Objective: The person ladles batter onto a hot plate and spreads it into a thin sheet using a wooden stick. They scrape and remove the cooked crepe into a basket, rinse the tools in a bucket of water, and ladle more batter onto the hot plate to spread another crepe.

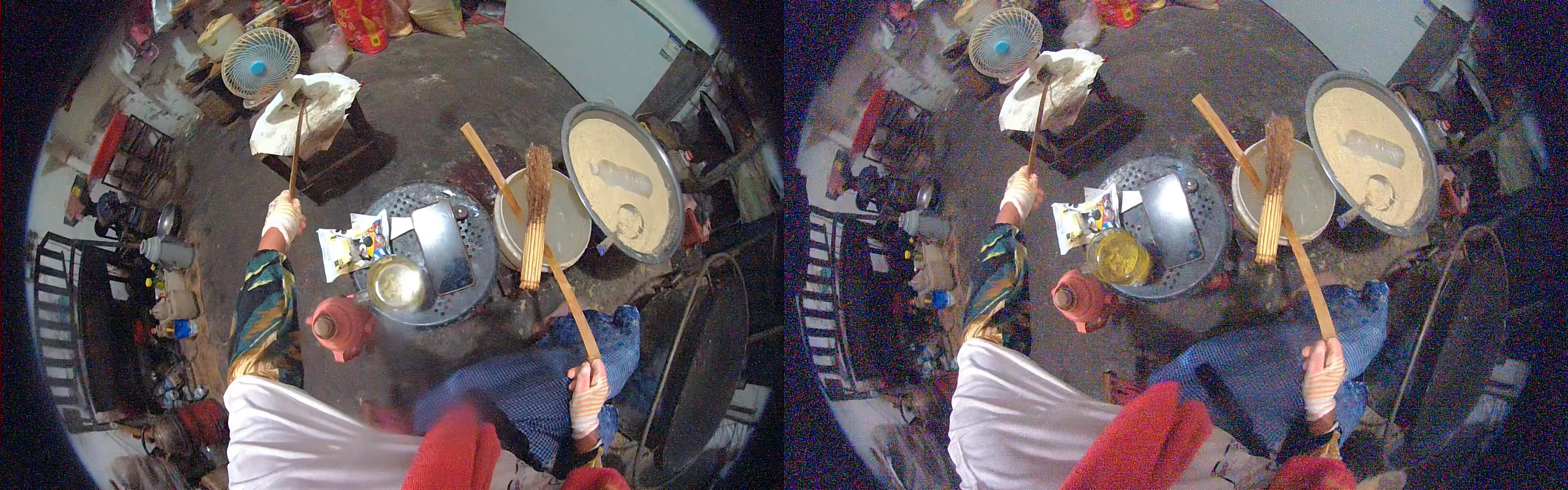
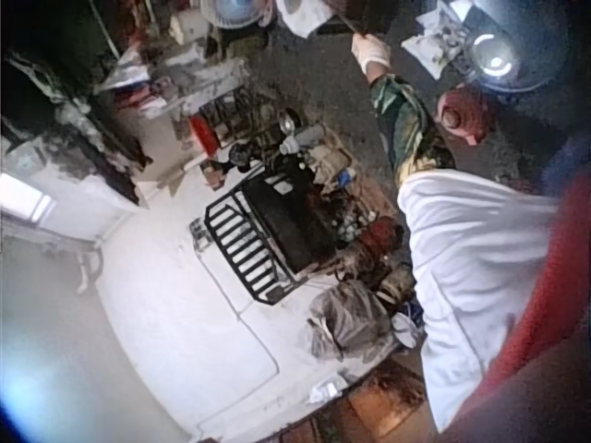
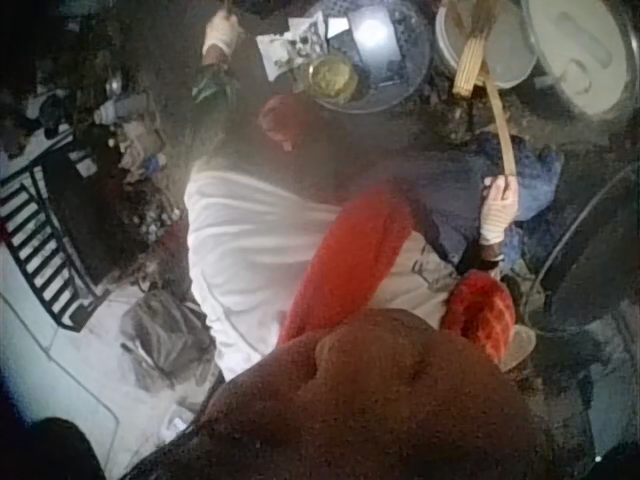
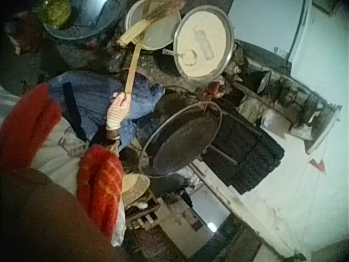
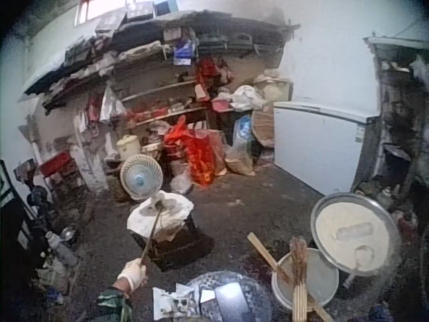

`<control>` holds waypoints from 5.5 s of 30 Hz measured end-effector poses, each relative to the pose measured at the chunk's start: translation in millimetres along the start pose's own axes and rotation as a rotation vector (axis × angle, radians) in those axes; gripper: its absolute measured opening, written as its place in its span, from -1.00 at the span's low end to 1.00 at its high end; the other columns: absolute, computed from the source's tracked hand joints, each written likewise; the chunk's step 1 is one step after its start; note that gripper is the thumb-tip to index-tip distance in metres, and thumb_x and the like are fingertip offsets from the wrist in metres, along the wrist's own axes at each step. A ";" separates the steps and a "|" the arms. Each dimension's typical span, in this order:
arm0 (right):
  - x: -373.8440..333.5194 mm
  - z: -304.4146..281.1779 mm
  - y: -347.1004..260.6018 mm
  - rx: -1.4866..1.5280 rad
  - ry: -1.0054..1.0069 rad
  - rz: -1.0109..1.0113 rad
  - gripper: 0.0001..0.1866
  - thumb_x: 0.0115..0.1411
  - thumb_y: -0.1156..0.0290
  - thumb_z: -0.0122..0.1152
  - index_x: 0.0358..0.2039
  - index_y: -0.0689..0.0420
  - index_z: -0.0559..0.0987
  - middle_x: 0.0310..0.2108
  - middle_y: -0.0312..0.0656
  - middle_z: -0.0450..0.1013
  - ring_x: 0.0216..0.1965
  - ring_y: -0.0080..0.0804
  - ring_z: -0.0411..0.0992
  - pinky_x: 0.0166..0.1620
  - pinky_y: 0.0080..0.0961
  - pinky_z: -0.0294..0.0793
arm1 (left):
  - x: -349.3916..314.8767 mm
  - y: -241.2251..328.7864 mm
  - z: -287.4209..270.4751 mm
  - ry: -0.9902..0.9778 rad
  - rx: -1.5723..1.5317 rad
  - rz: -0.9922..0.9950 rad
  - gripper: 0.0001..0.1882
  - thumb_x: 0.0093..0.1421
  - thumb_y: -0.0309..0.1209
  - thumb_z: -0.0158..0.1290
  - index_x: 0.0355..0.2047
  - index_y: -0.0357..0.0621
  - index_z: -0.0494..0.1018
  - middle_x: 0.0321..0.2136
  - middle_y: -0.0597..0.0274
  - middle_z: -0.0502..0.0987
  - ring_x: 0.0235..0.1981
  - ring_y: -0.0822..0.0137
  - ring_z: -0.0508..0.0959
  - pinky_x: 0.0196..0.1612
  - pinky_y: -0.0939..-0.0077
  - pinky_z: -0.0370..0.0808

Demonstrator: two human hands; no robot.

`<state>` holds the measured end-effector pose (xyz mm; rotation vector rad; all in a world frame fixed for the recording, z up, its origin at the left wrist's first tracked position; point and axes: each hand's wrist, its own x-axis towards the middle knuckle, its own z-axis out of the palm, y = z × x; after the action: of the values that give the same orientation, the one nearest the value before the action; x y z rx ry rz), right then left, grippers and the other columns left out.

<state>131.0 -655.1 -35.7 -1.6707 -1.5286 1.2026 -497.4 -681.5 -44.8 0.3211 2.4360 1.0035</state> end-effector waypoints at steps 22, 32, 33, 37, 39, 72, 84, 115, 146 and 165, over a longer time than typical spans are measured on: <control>-3.3 1.5 3.9 0.068 0.034 0.004 -0.79 0.29 0.39 -0.12 -0.13 0.19 0.41 -0.58 -0.35 0.37 -0.66 -0.73 0.20 -0.60 -0.75 0.21 | 10.6 7.4 -30.8 0.008 0.312 0.212 -0.68 0.27 -0.28 -0.18 -0.01 -0.06 0.35 -0.57 0.26 0.41 -0.63 0.34 0.41 -0.56 0.40 0.39; 0.1 -2.9 12.0 0.010 0.031 -0.015 -0.80 0.28 0.42 -0.11 -0.14 0.18 0.41 -0.60 -0.35 0.38 -0.67 -0.73 0.21 -0.63 -0.73 0.21 | -9.3 -1.6 -42.7 0.104 0.288 0.138 -0.65 0.28 -0.18 -0.20 -0.20 -0.18 0.43 -0.66 0.21 0.40 -0.68 0.32 0.40 -0.57 0.38 0.34; 0.0 -2.2 11.2 0.009 0.029 -0.016 -0.80 0.28 0.42 -0.11 -0.14 0.18 0.41 -0.60 -0.35 0.38 -0.67 -0.73 0.21 -0.63 -0.73 0.21 | -8.0 0.1 -41.3 0.097 0.312 0.212 -0.63 0.29 -0.16 -0.22 -0.23 -0.19 0.44 -0.66 0.21 0.41 -0.68 0.32 0.40 -0.57 0.38 0.34; 0.1 0.6 13.5 0.038 0.041 -0.003 -0.84 0.29 0.41 -0.13 -0.20 0.18 0.40 -0.61 -0.34 0.38 -0.69 -0.74 0.20 -0.63 -0.75 0.21 | 10.2 0.1 -46.0 0.229 0.717 0.359 -0.59 0.29 -0.13 -0.25 -0.20 -0.19 0.45 -0.52 0.11 0.53 -0.54 0.20 0.53 -0.44 0.31 0.40; -1.9 -1.3 17.8 0.039 0.043 -0.001 -0.80 0.28 0.41 -0.11 -0.13 0.18 0.40 -0.60 -0.34 0.38 -0.68 -0.73 0.21 -0.63 -0.73 0.22 | 5.9 6.9 -42.9 0.214 0.708 0.301 -0.59 0.29 -0.14 -0.25 -0.19 -0.19 0.44 -0.48 0.08 0.54 -0.49 0.19 0.54 -0.39 0.31 0.41; 3.4 2.5 2.1 0.067 0.059 0.015 -0.84 0.28 0.39 -0.13 -0.34 0.16 0.40 -0.62 -0.33 0.40 -0.69 -0.71 0.23 -0.64 -0.69 0.23 | 18.5 14.2 -40.7 0.183 0.905 0.341 -0.49 0.31 -0.15 -0.40 -0.15 -0.26 0.45 -0.15 -0.13 0.49 -0.06 -0.04 0.46 -0.03 0.19 0.38; -17.6 -11.3 11.7 0.238 0.119 -0.004 -0.75 0.28 0.38 -0.10 -0.12 0.20 0.46 -0.55 -0.36 0.40 -0.62 -0.71 0.28 -0.56 -0.74 0.31 | -137.9 78.5 -73.7 0.199 0.834 0.540 -0.78 0.25 -0.38 -0.18 -0.19 -0.22 0.36 -0.47 -0.02 0.51 -0.51 0.12 0.56 -0.43 0.28 0.49; -295.8 -232.2 154.7 0.900 1.475 0.201 -0.69 0.31 0.18 -0.10 -0.34 0.20 0.41 -0.66 -0.26 0.38 -0.70 -0.54 0.33 -0.62 -0.53 0.37 | -561.7 218.7 555.4 -0.938 0.919 2.761 -0.55 0.10 -0.05 -0.07 -0.27 -0.23 0.37 -0.30 -0.03 0.43 -0.14 0.00 0.39 0.17 -0.01 0.09; -171.0 -172.6 120.0 0.479 0.848 0.420 -0.59 0.33 0.15 -0.20 -0.44 0.26 0.39 -0.84 -0.25 0.28 -0.85 -0.50 0.26 -0.72 -0.56 0.28 | -296.7 270.7 424.6 -1.254 0.574 0.357 -0.55 0.16 -0.08 0.05 -0.19 -0.27 0.38 -0.31 0.05 0.50 -0.27 0.19 0.53 -0.23 0.32 0.50; -141.3 -165.7 119.3 0.300 0.795 0.601 -0.59 0.30 0.15 -0.14 -0.43 0.29 0.40 -0.87 -0.22 0.29 -0.84 -0.47 0.29 -0.74 -0.55 0.26 | -364.3 255.1 530.3 -1.311 0.101 0.400 -0.50 0.25 -0.44 -0.15 0.19 -0.08 0.04 -0.63 0.30 0.34 -0.74 0.47 0.35 -0.75 0.63 0.30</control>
<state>340.8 -787.9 -34.3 -2.0905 -0.3598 0.7918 96.3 -326.2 -64.1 1.1087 1.2207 0.4892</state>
